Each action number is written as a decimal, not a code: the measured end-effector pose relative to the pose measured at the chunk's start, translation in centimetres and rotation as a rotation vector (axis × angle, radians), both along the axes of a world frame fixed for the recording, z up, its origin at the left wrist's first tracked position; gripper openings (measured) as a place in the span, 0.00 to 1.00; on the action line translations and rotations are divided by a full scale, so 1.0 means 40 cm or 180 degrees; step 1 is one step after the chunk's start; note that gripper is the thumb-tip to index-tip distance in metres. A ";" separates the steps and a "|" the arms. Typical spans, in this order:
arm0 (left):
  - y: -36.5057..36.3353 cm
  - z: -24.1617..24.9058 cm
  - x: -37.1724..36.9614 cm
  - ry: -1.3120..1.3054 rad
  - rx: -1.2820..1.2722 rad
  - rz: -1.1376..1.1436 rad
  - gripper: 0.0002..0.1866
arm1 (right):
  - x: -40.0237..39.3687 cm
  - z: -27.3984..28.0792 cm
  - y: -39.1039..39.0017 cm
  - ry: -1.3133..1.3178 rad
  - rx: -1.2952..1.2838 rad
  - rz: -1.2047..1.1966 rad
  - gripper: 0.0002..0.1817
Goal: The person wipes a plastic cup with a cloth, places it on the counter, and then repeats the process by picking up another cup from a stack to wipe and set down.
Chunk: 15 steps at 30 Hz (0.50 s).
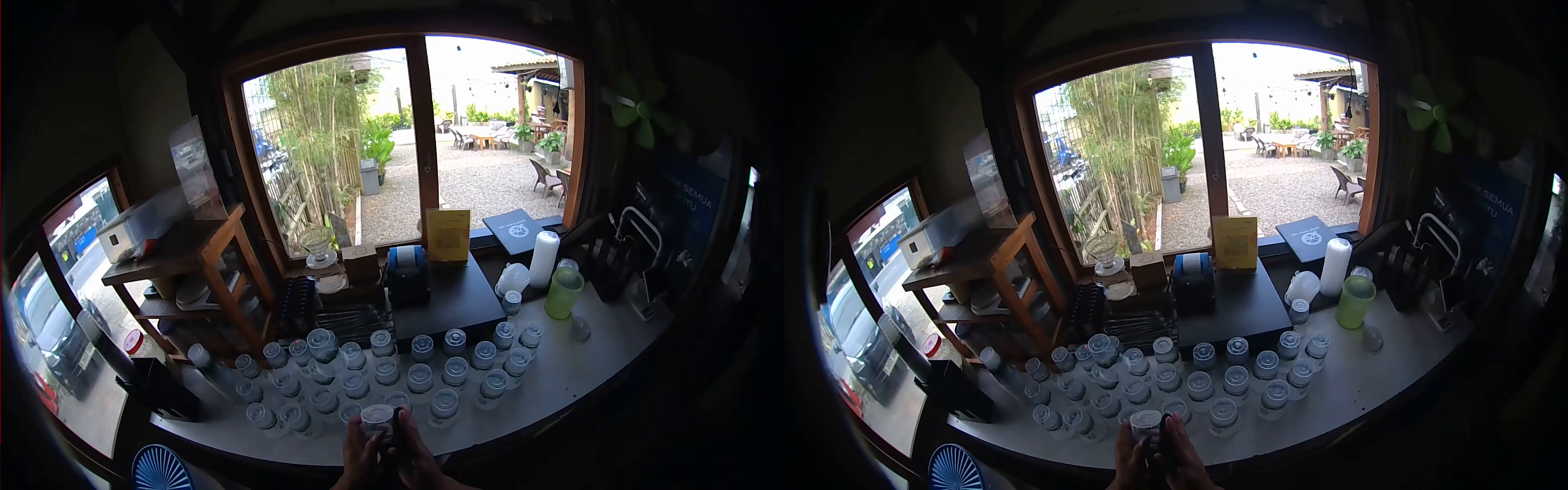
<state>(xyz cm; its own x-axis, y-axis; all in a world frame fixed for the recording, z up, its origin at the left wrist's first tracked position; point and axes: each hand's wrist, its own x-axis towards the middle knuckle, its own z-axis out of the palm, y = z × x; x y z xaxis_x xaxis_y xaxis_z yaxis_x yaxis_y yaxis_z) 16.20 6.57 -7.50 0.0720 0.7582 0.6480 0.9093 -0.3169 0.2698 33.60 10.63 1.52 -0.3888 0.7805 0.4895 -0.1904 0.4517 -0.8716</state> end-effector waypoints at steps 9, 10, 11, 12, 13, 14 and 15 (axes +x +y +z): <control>0.005 0.123 0.080 -0.2876 -0.1884 -0.0699 0.31 | 0.070 0.115 0.035 0.0925 -0.1971 0.0460 0.44; 0.018 0.085 0.073 -0.2711 -0.1769 -0.0324 0.25 | 0.075 0.083 0.024 0.0622 -0.1853 0.0506 0.43; 0.035 0.053 0.052 -0.2760 -0.1414 -0.0416 0.25 | 0.077 0.052 0.011 0.0329 -0.1735 0.0551 0.42; 0.053 0.092 0.045 -0.2803 -0.1057 -0.0508 0.25 | 0.070 0.044 -0.010 0.0558 -0.1667 0.0866 0.38; 0.062 0.130 0.045 -0.2840 -0.0696 -0.0597 0.25 | 0.058 0.038 -0.025 0.0784 -0.1595 0.1183 0.38; 0.019 0.170 0.044 -0.1853 -0.0897 -0.0469 0.21 | 0.059 0.033 -0.040 0.1836 -0.2332 0.1752 0.41; 0.021 0.138 0.043 -0.1359 -0.0714 -0.0428 0.21 | 0.068 0.029 -0.032 0.1441 -0.2263 0.1547 0.40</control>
<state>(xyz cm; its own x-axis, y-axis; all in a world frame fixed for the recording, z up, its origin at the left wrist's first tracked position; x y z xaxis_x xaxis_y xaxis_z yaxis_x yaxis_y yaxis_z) 17.93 7.41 -1.98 -0.0575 0.8845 0.4630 0.6579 -0.3153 0.6839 36.33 9.35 2.70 -0.6378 0.7558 0.1483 -0.6013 -0.3684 -0.7090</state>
